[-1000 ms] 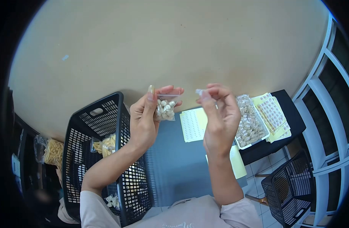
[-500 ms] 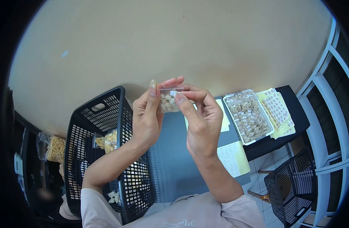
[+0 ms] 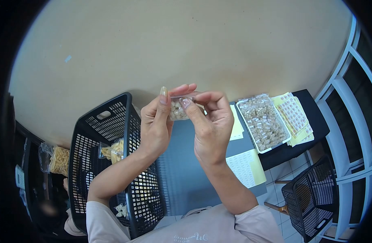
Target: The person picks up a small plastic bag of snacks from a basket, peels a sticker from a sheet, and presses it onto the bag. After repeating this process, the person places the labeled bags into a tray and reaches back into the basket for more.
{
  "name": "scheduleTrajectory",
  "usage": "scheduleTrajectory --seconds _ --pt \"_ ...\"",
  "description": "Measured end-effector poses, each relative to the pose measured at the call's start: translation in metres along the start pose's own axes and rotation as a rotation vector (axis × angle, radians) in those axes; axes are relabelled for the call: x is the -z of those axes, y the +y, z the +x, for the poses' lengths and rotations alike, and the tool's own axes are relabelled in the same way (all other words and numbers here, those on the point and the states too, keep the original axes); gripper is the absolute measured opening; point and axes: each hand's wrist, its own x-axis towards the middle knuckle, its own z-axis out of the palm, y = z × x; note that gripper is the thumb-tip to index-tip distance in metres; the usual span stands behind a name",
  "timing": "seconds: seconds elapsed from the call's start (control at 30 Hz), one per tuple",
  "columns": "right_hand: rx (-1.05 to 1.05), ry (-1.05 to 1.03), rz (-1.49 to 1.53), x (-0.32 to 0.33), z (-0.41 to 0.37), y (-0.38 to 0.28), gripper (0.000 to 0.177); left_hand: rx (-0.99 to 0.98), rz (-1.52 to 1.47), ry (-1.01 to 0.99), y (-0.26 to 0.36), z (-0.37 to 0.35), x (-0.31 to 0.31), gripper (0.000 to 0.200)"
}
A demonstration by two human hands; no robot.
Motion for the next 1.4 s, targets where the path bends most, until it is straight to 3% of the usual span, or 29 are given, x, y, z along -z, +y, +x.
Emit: scheduleTrajectory --seconds 0.13,0.2,0.43,0.6,0.73,0.83,0.9,0.97,1.0,1.07,1.17,1.27,1.4 --pt "0.01 0.02 0.047 -0.001 0.002 -0.009 0.031 0.0 0.063 -0.099 0.001 -0.001 0.006 0.042" --pt "0.029 0.033 0.049 0.001 0.005 -0.013 0.037 0.009 0.117 -0.034 0.01 -0.001 0.0 0.029" --pt "-0.018 -0.005 -0.037 0.016 0.006 -0.018 0.033 -0.155 0.227 -0.01 -0.003 0.002 0.008 0.011" --pt "-0.058 -0.033 -0.004 0.025 0.007 -0.016 0.027 0.036 0.144 0.002 0.003 0.0 0.003 0.008" --pt "-0.101 -0.069 -0.008 0.031 0.008 -0.019 0.023 -0.007 0.171 -0.018 0.001 0.002 0.006 0.012" --pt "-0.179 -0.04 -0.04 0.038 0.011 -0.022 0.026 0.077 0.166 -0.025 -0.001 0.004 0.01 0.011" --pt "-0.083 -0.158 -0.386 0.051 0.01 -0.019 0.027 0.145 0.294 -0.097 -0.008 0.005 0.014 0.009" --pt "-0.156 -0.298 -0.559 0.07 0.008 -0.02 0.018 0.186 0.312 -0.172 -0.01 0.004 0.014 0.009" --pt "-0.193 -0.263 -0.549 0.072 0.003 -0.022 0.008 0.206 0.391 -0.266 -0.011 0.004 0.014 0.01" --pt "-0.188 -0.278 -0.63 0.088 0.0 -0.028 0.007 0.176 0.603 -0.445 -0.009 0.005 0.013 0.014" --pt "-0.143 -0.247 -0.814 0.121 0.004 -0.032 0.005 0.129 0.59 -0.299 -0.003 0.004 0.005 0.016" --pt "-0.166 -0.018 -0.967 0.164 0.029 -0.057 0.008 0.048 0.67 -0.25 0.014 0.007 0.006 0.021" --pt "-0.13 0.045 -1.302 0.251 0.08 -0.063 0.008 -0.072 0.801 -0.231 0.038 0.011 0.005 0.024"
